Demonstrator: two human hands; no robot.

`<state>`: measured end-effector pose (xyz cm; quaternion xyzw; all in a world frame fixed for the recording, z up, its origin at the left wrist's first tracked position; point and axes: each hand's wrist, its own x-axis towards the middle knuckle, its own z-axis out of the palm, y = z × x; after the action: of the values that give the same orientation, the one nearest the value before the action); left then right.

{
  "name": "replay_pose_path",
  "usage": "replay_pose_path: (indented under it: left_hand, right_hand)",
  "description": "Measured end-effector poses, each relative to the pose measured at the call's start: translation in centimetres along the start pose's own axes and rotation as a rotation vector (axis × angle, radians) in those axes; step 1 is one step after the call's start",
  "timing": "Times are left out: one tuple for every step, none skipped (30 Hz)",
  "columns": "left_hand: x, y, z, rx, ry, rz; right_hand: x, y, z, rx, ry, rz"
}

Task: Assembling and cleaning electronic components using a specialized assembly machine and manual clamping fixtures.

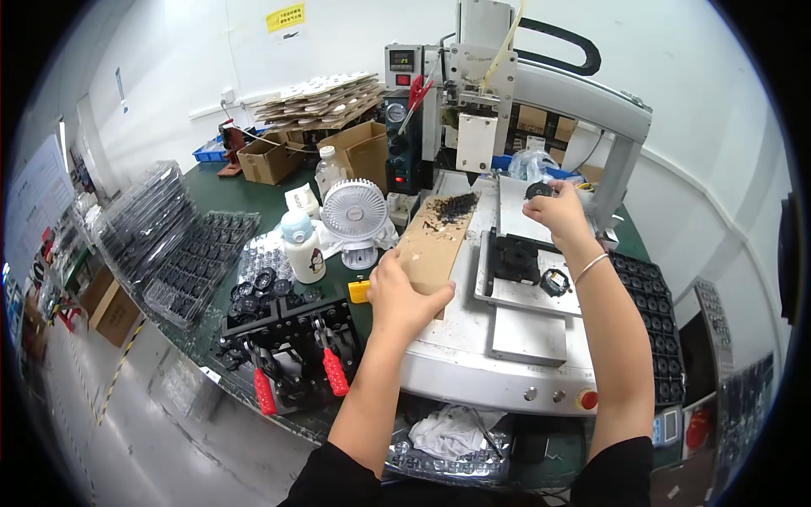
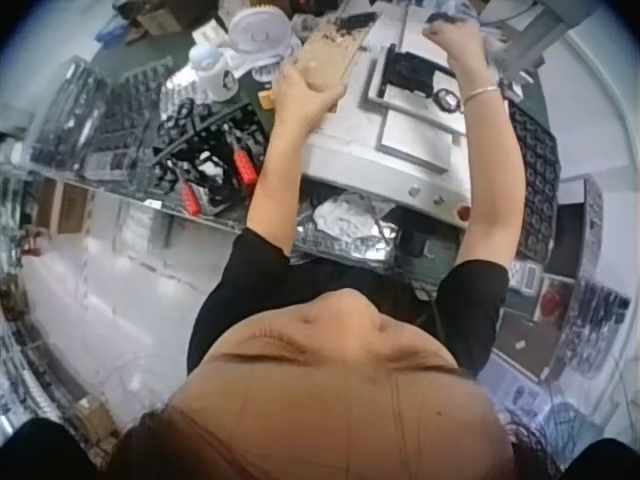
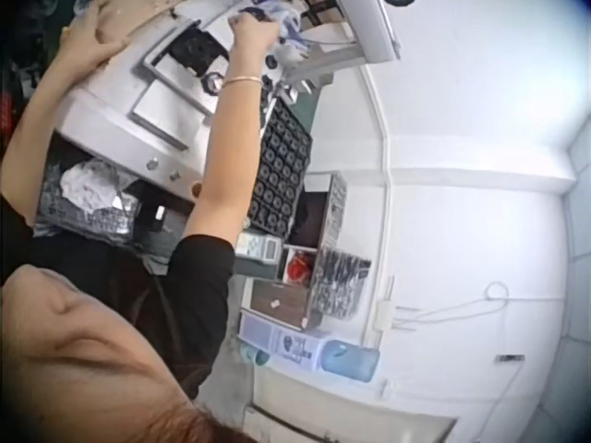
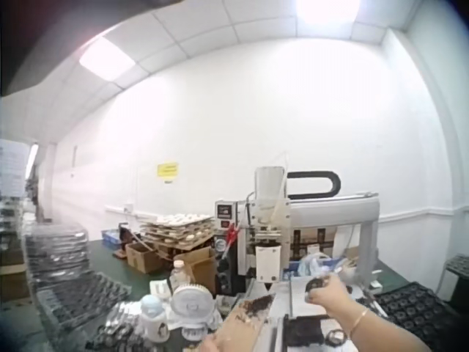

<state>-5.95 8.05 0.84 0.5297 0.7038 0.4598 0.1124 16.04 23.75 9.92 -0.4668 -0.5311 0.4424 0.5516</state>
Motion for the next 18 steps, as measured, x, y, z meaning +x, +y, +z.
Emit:
replay_pose_path:
  left_hand:
    - [0.0,0.0,0.2,-0.072,0.032,0.004]
    - [-0.2,-0.2,0.3,-0.073,0.03,0.01]
    - [-0.5,-0.4,0.4,-0.086,0.079,-0.007]
    - [-0.9,-0.6,0.4,-0.098,0.129,-0.024]
    - [-1.0,-0.6,0.5,-0.11,0.179,-0.042]
    - [-1.0,-0.5,0.5,-0.108,0.178,-0.038]
    - [-1.1,-0.3,0.5,-0.04,0.176,-0.009]
    - [-1.0,0.0,0.5,0.028,0.175,0.019]
    - [-1.0,0.1,0.5,0.097,0.174,0.047]
    - [-1.1,0.1,0.7,0.1,0.176,0.051]
    - [-1.5,-0.3,1.1,0.223,0.13,0.135]
    - [-2.1,-0.8,1.5,0.346,0.082,0.217]
    - [-2.6,-1.2,2.1,0.47,0.035,0.301]
    - [-3.5,-0.2,2.1,0.441,0.057,0.409]
    - [-5.2,1.0,1.8,0.411,0.078,0.516]
    - [-7.7,2.3,1.8,0.24,0.003,0.582]
    - [-10.4,2.8,2.2,0.069,-0.072,0.642]
    - [-13.0,2.2,3.6,0.04,-0.184,0.8]
  right_hand:
    - [-0.1,0.0,-0.6,-0.003,0.005,0.001]
    - [-0.2,0.1,-1.1,-0.005,0.01,0.002]
    - [-0.2,0.3,-1.5,-0.006,0.014,0.004]
    - [-0.2,0.4,-1.8,-0.002,0.019,0.001]
    - [-0.1,0.6,-2.1,0.02,0.021,0.005]
    - [-0.1,0.9,-2.2,0.041,0.022,0.011]
    - [-0.1,1.1,-2.3,0.062,0.022,0.016]
    - [-0.1,1.2,-2.2,0.066,0.024,0.015]
    - [0.0,1.4,-2.0,0.062,0.027,0.027]
    - [0.1,1.6,-1.6,0.057,0.029,0.038]
    - [0.2,1.8,-1.0,0.048,0.027,0.049]
    - [0.2,2.2,-0.2,0.047,0.022,0.048]
    - [0.4,2.9,0.6,0.037,-0.005,0.061]
    - [0.8,3.4,1.1,0.027,-0.026,0.068]
    - [1.3,3.6,1.6,0.017,-0.046,0.076]
    - [1.9,3.6,2.4,0.021,-0.051,0.069]
    - [2.4,3.4,3.4,0.009,-0.057,0.086]
    - [2.9,3.5,4.6,-0.003,-0.068,0.11]
